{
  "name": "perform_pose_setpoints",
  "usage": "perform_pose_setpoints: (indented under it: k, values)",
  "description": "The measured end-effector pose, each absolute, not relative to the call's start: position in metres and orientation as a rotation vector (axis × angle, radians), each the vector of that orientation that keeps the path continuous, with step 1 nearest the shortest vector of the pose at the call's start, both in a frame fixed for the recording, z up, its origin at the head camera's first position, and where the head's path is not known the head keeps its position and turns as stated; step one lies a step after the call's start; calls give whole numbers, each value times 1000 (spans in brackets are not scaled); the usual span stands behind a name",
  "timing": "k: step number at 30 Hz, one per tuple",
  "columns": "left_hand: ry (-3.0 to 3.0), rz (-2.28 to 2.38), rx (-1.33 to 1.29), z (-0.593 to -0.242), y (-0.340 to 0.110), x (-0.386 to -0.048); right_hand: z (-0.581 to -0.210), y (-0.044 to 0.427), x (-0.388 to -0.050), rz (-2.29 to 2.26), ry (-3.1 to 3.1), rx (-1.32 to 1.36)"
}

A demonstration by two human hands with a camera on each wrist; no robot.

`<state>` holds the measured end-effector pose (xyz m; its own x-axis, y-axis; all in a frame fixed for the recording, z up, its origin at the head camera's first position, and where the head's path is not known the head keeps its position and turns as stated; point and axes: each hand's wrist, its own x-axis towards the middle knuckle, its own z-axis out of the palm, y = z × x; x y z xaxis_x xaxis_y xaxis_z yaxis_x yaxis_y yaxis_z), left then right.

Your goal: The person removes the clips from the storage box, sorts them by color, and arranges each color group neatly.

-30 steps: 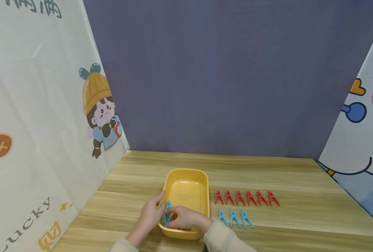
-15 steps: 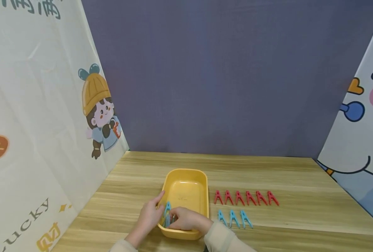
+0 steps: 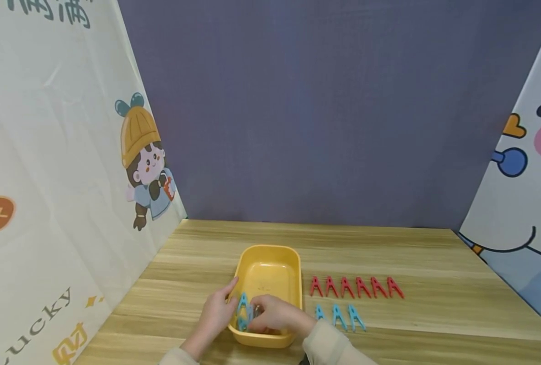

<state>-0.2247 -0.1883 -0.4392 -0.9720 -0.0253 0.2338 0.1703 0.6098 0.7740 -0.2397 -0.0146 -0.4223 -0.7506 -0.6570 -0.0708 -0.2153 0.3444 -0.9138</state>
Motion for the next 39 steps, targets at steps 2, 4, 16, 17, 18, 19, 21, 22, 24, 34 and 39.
perform_pose_setpoints:
  k: [2,4,16,17,18,19,21,22,24,34,39]
  values:
    - [-2614,-1288,-129,-439,-189,-225,-422,-12,-241,-1398,2165,-749]
    - [-2612,-1282,-140,-440,-189,-225,-421,-9,-242,-1415,2145,-723]
    - [-2615,-1307,-146,-441,-189,-225,-413,2,-245,-1448,2228,-702]
    - [-2615,-1304,-148,-441,-189,-225,-412,3,-245,-1451,2236,-703]
    - [-2616,-1307,-151,-440,-189,-225,-412,4,-246,-1453,2248,-711]
    - [-2618,-1316,-154,-440,-189,-225,-411,5,-246,-1459,2255,-722]
    - [-2622,-1352,-146,-440,-189,-225,-410,7,-247,-1467,2273,-738]
    - [-2623,-1362,-145,-441,-189,-225,-410,8,-248,-1478,2276,-749]
    - [-2625,-1371,-141,-441,-189,-225,-410,10,-250,-1493,2285,-776]
    - [-2617,-1342,-134,-441,-189,-226,-405,23,-251,-1676,2138,-757]
    - [-2615,-1327,-140,-441,-189,-226,-403,31,-252,-1713,2107,-738]
